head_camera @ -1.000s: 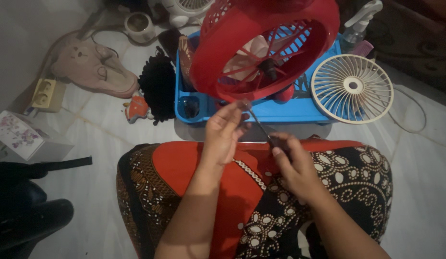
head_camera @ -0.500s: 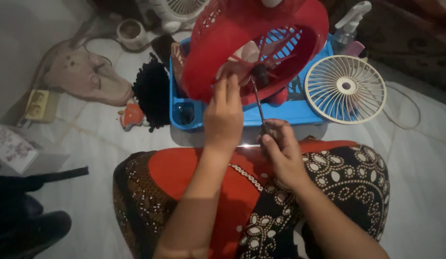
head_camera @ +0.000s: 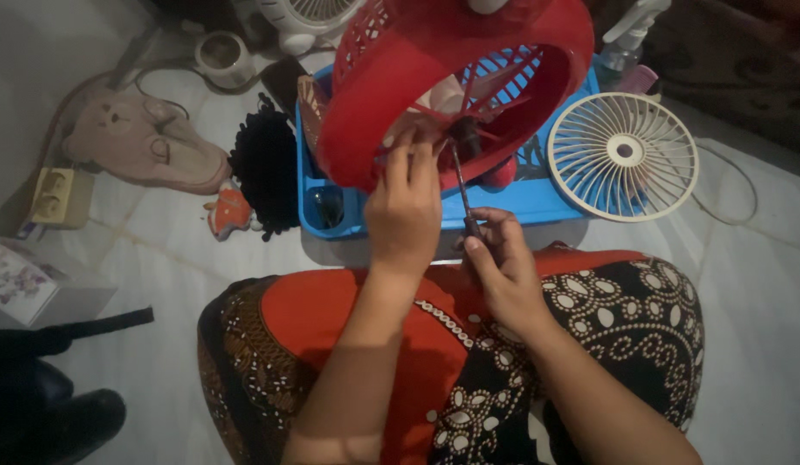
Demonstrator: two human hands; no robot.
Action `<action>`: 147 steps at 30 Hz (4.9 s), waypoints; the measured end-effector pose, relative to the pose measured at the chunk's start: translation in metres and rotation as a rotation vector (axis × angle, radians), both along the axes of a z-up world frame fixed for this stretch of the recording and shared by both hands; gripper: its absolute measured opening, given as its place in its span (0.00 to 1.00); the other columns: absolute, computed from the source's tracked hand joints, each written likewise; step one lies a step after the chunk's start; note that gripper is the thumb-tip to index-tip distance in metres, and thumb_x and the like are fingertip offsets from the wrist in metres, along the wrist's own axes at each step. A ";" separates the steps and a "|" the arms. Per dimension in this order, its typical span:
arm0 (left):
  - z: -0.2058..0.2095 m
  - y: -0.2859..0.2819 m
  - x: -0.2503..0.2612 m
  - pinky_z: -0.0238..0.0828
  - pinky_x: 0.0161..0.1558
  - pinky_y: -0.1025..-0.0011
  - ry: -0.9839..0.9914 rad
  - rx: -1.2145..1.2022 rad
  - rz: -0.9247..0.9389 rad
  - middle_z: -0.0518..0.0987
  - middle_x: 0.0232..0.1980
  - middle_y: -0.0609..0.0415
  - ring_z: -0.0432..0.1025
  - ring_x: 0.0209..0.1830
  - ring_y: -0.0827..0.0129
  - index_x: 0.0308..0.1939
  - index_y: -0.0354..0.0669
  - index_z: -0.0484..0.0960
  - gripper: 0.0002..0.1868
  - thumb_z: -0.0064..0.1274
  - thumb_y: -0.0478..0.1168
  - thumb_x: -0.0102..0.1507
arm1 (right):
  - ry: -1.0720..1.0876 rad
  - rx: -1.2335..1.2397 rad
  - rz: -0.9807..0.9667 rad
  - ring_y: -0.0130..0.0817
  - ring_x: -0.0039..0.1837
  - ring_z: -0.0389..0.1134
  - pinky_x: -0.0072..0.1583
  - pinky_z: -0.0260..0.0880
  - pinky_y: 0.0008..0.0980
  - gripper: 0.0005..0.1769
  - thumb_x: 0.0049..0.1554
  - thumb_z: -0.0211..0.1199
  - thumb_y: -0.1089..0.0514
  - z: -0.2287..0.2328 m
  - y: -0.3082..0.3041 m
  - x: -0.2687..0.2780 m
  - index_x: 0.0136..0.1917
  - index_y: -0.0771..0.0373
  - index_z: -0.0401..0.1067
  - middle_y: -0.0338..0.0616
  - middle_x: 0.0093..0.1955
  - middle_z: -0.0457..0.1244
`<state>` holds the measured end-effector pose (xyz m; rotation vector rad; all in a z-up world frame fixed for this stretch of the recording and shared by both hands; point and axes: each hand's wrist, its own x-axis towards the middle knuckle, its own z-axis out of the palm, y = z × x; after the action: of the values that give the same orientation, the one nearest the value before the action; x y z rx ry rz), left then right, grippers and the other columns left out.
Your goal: The person assembles a red Spider-Man themed fan by attaching the front grill and securing it with a screwdriver. They then attach the back grill and adjust the fan's position.
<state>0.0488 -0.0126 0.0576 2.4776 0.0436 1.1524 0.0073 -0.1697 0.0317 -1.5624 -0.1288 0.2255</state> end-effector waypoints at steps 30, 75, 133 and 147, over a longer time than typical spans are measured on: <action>0.002 -0.003 0.000 0.79 0.44 0.64 0.061 -0.081 -0.030 0.76 0.64 0.49 0.80 0.47 0.54 0.61 0.44 0.77 0.18 0.58 0.38 0.67 | 0.269 0.285 0.029 0.27 0.32 0.60 0.37 0.66 0.27 0.16 0.58 0.63 0.67 0.030 -0.022 0.021 0.57 0.64 0.61 0.45 0.40 0.60; -0.061 -0.040 0.019 0.69 0.54 0.55 0.213 0.112 -0.286 0.78 0.53 0.44 0.72 0.52 0.50 0.47 0.36 0.78 0.11 0.48 0.30 0.61 | 0.001 0.033 -0.062 0.31 0.52 0.69 0.55 0.70 0.32 0.22 0.62 0.59 0.62 0.004 -0.118 0.041 0.69 0.64 0.66 0.44 0.56 0.68; -0.023 -0.013 0.012 0.78 0.50 0.62 0.256 -1.997 -0.683 0.84 0.48 0.46 0.79 0.47 0.63 0.45 0.36 0.77 0.09 0.58 0.36 0.65 | 0.165 0.134 0.123 0.28 0.39 0.67 0.40 0.72 0.30 0.18 0.63 0.54 0.62 0.008 -0.022 -0.011 0.65 0.66 0.61 0.44 0.50 0.65; -0.025 -0.025 0.025 0.78 0.41 0.70 0.164 -1.986 -0.570 0.84 0.40 0.47 0.80 0.38 0.67 0.43 0.31 0.80 0.10 0.59 0.37 0.66 | 0.120 0.217 0.101 0.28 0.41 0.68 0.44 0.73 0.30 0.17 0.65 0.51 0.65 0.004 0.004 -0.005 0.67 0.69 0.60 0.45 0.48 0.64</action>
<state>0.0737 -0.0374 0.0324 0.6478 0.3118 0.1823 0.0027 -0.1661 0.0357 -1.3247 -0.1333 0.3719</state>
